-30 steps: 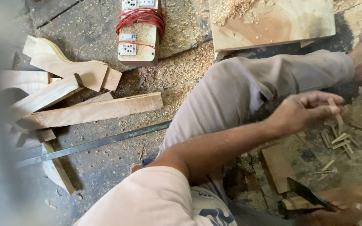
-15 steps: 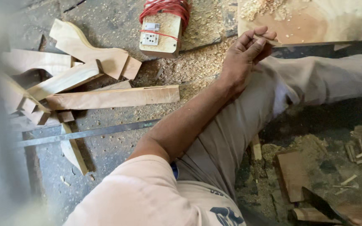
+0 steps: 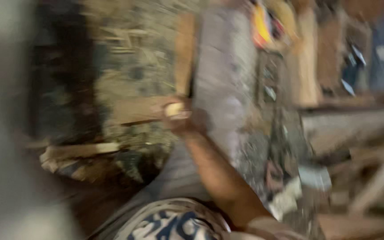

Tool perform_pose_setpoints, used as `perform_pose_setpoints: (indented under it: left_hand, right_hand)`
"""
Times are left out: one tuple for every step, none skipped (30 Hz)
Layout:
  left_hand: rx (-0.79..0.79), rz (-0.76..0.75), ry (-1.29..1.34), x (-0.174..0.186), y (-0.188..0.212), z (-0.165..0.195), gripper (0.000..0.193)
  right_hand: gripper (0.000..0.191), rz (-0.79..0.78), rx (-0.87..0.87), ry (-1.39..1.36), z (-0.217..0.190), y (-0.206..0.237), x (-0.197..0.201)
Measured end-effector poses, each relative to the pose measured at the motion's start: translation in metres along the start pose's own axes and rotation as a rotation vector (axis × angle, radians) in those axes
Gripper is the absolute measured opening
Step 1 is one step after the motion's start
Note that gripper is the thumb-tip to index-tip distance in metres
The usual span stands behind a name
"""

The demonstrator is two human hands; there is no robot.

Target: The person sits on the floor of a woodworking workshop and carves small wooden pieces with a chisel, holding each piece against their lap and shaving off thin slivers. They set finished sticks aside and continue shaping additional pieces.

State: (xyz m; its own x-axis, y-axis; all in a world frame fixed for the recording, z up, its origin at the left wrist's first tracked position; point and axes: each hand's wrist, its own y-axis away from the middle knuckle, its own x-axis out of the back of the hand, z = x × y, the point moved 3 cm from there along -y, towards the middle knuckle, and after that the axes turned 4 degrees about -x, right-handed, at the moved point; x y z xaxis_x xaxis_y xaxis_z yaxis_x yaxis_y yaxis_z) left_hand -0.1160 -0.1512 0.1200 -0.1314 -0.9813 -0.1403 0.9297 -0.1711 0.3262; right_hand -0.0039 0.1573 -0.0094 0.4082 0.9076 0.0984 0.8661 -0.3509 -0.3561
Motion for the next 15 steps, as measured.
perform_pose_setpoints:
  left_hand:
    - [0.022,-0.068,-0.007,-0.028,0.000,0.003,0.032]
    - [0.035,-0.112,-0.018,-0.050,0.002,0.008,0.034]
    - [0.035,-0.137,-0.031,-0.069,0.003,0.020,0.035]
    - [0.025,-0.154,-0.046,-0.085,0.010,0.031,0.037]
    - [-0.258,-0.322,-0.135,-0.111,0.016,0.044,0.022]
    - [-0.412,-0.480,-0.296,-0.150,0.023,0.049,0.016]
    - [-0.587,-0.620,-0.428,-0.186,0.029,0.047,0.018]
    - [-0.576,-0.857,-0.163,-0.230,0.035,0.039,0.031]
    - [-1.000,-0.805,-0.566,-0.282,0.037,0.023,0.027]
    - [-0.778,-0.941,-0.452,-0.322,0.037,-0.003,0.031]
    - [-0.698,-0.966,-0.476,-0.373,0.036,-0.034,0.027]
    - [-0.572,-0.979,-0.467,-0.414,0.031,-0.066,0.025]
    - [-0.385,-0.965,-0.458,-0.443,0.030,-0.098,0.023]
    - [-0.190,-0.926,-0.453,-0.467,0.029,-0.132,0.021]
    - [-0.002,-0.886,-0.446,-0.480,0.031,-0.163,0.019]
  right_hand:
    - [0.014,-0.029,0.056,-0.049,-0.008,0.003,-0.005]
    - [0.014,-0.058,0.085,-0.083,-0.016,0.004,-0.014]
    - [0.014,-0.071,0.095,-0.089,-0.024,0.002,-0.020]
    - [0.014,-0.095,0.115,-0.093,-0.033,0.002,-0.030]
    - [0.014,-0.119,0.135,-0.088,-0.040,0.000,-0.039]
    - [0.014,-0.139,0.151,-0.080,-0.048,-0.003,-0.045]
    - [0.014,-0.157,0.167,-0.060,-0.053,-0.004,-0.053]
    - [0.014,-0.166,0.186,-0.045,-0.058,-0.004,-0.057]
    - [0.014,-0.168,0.193,-0.043,-0.061,-0.003,-0.061]
    - [0.014,-0.182,0.201,-0.038,-0.062,0.000,-0.064]
    - [0.014,-0.192,0.207,-0.033,-0.064,0.003,-0.067]
    - [0.014,-0.206,0.216,-0.028,-0.063,0.008,-0.066]
    - [0.014,-0.210,0.224,-0.030,-0.065,0.013,-0.066]
    - [0.015,-0.222,0.228,-0.043,-0.063,0.018,-0.063]
    - [0.015,-0.225,0.241,-0.031,-0.065,0.023,-0.062]
